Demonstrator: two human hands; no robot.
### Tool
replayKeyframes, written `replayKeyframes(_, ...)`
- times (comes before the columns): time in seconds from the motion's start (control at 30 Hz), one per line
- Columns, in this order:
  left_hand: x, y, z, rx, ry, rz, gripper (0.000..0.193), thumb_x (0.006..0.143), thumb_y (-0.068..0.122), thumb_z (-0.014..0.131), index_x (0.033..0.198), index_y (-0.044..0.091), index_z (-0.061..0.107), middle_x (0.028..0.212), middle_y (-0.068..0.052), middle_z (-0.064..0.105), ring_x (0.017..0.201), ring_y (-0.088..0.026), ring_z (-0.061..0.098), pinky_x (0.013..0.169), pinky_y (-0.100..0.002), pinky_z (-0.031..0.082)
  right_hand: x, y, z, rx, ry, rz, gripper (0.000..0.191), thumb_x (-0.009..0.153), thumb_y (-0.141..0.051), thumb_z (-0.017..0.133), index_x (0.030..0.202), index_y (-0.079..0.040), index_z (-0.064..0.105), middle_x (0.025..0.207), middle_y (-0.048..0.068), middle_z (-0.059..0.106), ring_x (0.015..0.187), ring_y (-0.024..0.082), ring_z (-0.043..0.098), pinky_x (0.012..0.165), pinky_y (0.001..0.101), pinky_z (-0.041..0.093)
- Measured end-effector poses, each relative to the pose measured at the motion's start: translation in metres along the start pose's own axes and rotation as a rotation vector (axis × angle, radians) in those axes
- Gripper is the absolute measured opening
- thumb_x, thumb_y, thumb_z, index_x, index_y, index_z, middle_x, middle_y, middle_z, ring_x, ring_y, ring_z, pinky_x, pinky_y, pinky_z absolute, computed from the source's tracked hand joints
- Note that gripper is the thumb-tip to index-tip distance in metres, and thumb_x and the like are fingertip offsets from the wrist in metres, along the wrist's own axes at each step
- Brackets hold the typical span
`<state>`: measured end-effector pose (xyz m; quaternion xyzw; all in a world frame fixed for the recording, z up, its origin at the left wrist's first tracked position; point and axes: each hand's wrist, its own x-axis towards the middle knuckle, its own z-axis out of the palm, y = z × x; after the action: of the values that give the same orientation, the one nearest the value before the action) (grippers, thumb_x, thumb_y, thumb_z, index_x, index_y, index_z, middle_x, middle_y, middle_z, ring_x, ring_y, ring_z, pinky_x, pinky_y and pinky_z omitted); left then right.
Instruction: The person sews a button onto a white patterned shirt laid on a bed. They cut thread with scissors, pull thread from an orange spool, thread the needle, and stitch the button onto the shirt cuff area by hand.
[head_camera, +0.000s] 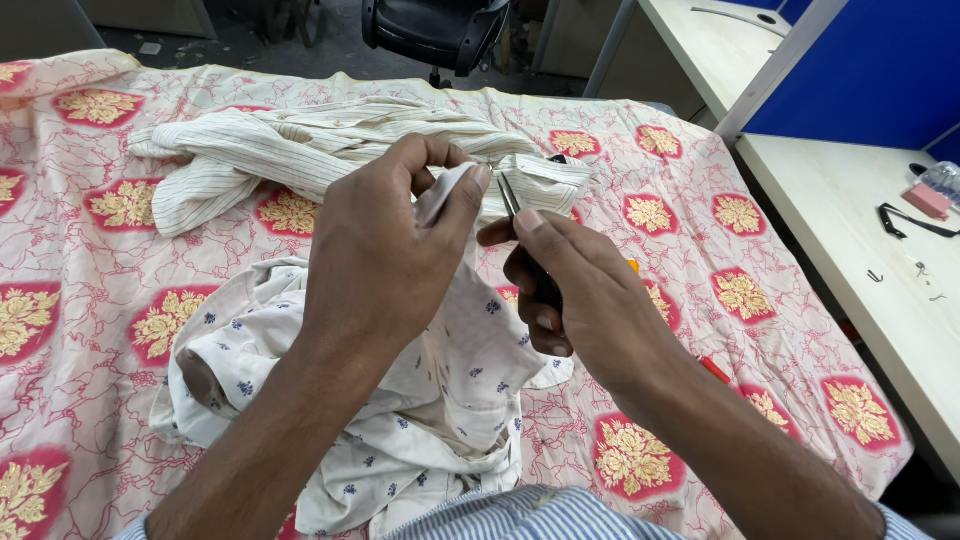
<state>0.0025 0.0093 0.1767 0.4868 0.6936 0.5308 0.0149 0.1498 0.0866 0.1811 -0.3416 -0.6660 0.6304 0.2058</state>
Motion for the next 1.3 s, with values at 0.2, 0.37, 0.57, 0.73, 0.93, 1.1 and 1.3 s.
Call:
replayKeyframes(0.2,-0.009,-0.008,0.005,0.05,-0.159,-0.191,0.034,0.089,0.037,0.066,0.095,0.005,0.075,0.068,-0.009,0.075,0.061,-0.02,0.074,0.062,-0.036,0.056,0.003,0.009,0.008,0.025,-0.02,0.153,0.037,0.102,-0.042,0.041,0.099,-0.007,0.055,0.064,-0.002,0.042,0.045,0.008,0.029,0.04,0.0278,0.023)
replayKeyframes(0.37,-0.006,-0.019,0.005,0.101,-0.269,-0.265,0.039,0.089,0.041,0.062,0.101,0.005,0.073,0.073,-0.011,0.078,0.067,-0.023,0.077,0.069,-0.038,0.058,0.004,0.018,0.013,0.073,-0.071,0.281,0.042,0.102,-0.044,0.042,0.098,-0.006,0.059,0.063,-0.003,0.039,0.044,0.007,0.025,0.039,0.0268,0.019)
replayKeyframes(0.57,-0.011,-0.026,0.011,0.085,-0.265,-0.287,0.039,0.089,0.038,0.063,0.106,0.005,0.073,0.08,-0.012,0.079,0.073,-0.024,0.079,0.072,-0.037,0.059,0.003,0.027,0.014,0.173,-0.046,0.344,0.039,0.101,-0.041,0.045,0.106,-0.007,0.062,0.066,-0.003,0.041,0.046,0.007,0.027,0.041,0.0264,0.02)
replayKeyframes(0.73,-0.015,-0.027,0.013,0.043,-0.285,-0.414,0.039,0.088,0.039,0.064,0.106,0.006,0.074,0.082,-0.013,0.08,0.077,-0.024,0.08,0.074,-0.036,0.059,-0.002,0.033,0.018,0.223,-0.026,0.39,0.036,0.1,-0.04,0.045,0.106,-0.012,0.067,0.066,-0.002,0.042,0.046,0.007,0.027,0.042,0.0263,0.021)
replayKeyframes(0.93,-0.017,-0.028,0.011,0.031,-0.278,-0.378,0.042,0.085,0.04,0.067,0.109,0.006,0.076,0.086,-0.013,0.08,0.081,-0.023,0.079,0.077,-0.036,0.059,0.006,0.038,0.017,0.197,-0.025,0.345,0.043,0.104,-0.043,0.045,0.083,-0.006,0.051,0.065,-0.001,0.042,0.047,0.008,0.025,0.043,0.0277,0.02)
replayKeyframes(1.1,-0.013,-0.025,0.011,0.087,-0.293,-0.449,0.043,0.085,0.042,0.068,0.111,0.009,0.076,0.084,-0.015,0.079,0.08,-0.025,0.079,0.078,-0.037,0.059,0.011,0.038,0.017,0.088,0.002,0.342,0.042,0.103,-0.044,0.043,0.083,-0.008,0.051,0.064,-0.002,0.038,0.048,0.009,0.025,0.045,0.0287,0.021)
replayKeyframes(1.3,-0.013,-0.02,0.012,0.105,-0.342,-0.506,0.044,0.084,0.048,0.071,0.109,0.013,0.077,0.079,-0.014,0.079,0.076,-0.025,0.079,0.076,-0.038,0.059,0.011,0.044,0.016,0.148,0.005,0.352,0.039,0.103,-0.044,0.043,0.084,-0.011,0.054,0.064,-0.003,0.035,0.049,0.009,0.025,0.046,0.0283,0.023)
